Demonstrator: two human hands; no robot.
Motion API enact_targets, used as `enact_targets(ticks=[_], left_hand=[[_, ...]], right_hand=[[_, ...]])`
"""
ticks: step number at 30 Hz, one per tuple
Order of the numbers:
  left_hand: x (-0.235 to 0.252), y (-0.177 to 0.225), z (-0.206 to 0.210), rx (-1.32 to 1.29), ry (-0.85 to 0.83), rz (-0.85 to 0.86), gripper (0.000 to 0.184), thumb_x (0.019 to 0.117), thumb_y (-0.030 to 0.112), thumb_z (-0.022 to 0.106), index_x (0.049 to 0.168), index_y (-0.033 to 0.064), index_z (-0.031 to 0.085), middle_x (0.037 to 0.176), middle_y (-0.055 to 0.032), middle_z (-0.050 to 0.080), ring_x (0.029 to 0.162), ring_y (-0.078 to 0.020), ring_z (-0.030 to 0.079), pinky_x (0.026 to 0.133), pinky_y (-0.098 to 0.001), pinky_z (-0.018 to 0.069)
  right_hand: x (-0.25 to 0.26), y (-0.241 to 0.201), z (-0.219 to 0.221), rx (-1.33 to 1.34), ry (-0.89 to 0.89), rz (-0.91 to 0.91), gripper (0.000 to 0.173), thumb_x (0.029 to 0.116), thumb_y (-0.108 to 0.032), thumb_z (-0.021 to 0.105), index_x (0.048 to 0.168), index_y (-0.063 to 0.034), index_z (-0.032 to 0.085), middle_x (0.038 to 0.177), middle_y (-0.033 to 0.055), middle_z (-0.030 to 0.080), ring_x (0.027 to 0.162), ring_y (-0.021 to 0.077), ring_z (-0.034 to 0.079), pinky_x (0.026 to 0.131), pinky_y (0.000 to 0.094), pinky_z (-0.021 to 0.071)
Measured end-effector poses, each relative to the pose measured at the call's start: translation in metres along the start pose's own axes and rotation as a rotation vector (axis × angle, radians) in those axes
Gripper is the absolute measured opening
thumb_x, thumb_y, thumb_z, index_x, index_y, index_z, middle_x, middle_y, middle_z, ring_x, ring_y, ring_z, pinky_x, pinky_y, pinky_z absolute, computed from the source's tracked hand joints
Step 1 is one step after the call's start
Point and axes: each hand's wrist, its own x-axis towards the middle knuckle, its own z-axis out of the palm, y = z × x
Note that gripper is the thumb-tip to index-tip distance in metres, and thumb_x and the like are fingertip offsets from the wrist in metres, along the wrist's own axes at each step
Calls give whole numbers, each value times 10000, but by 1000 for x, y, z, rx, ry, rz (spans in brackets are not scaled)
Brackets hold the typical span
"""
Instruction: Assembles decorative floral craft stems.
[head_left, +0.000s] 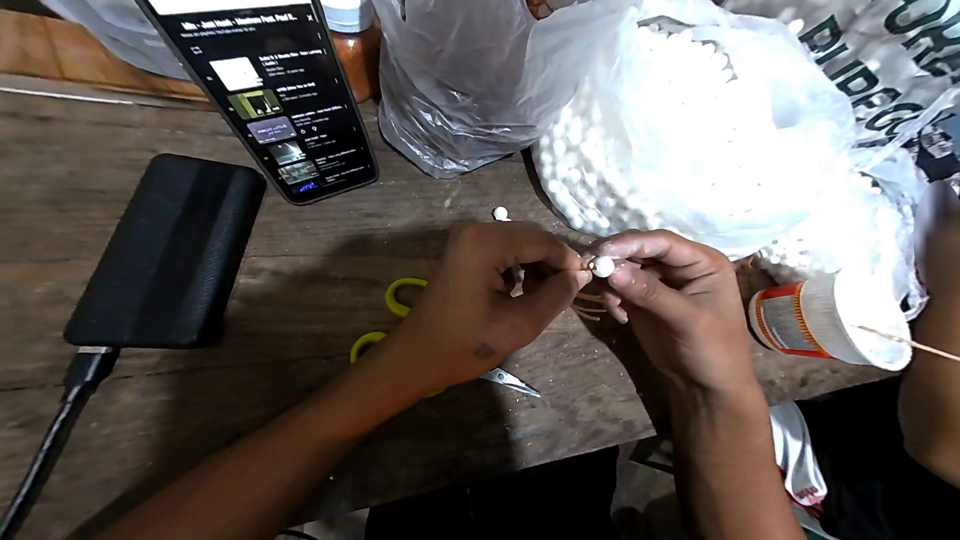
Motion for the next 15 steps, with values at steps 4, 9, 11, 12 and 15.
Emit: enact_targets(ticks=[4,9,11,12,15], left_hand=[[0,1,0,11,-2,-3,83,900,11,656,862,15,729,759,35,650,634,40,566,548,-107,474],[0,2,-1,10,0,-18,91,903,5,654,849,19,727,746,36,641,622,38,557,539,-104,468],[0,1,0,2,5,-21,90,902,3,654,846,19,722,735,37,637,612,38,555,532,-106,467],[0,1,0,0,5,-23,88,900,1,654,846,18,721,734,35,641,609,37,555,530,-108,468],[-1,2,0,3,-9,-35,89,905,-1,652,844,19,713,732,31,637,604,36,558,531,-107,475]], right_hand=[[1,0,-2,-42,-3,-29,112,938,-119,731,1034,-124,790,985,-10,742,681,1,617,590,148,522],[1,-2,-1,-134,5,-47,101,923,-107,740,1005,-128,795,955,-30,729,668,5,617,578,151,533],[0,-2,1,-162,23,-54,97,925,-104,736,1002,-126,791,954,-36,728,657,3,610,569,154,530],[-1,-2,2,-170,31,-56,95,928,-105,733,1002,-124,789,952,-37,727,653,1,608,566,155,530],[-1,-2,5,-176,51,-67,90,936,-102,725,1001,-116,785,940,-38,724,647,1,607,562,153,529]])
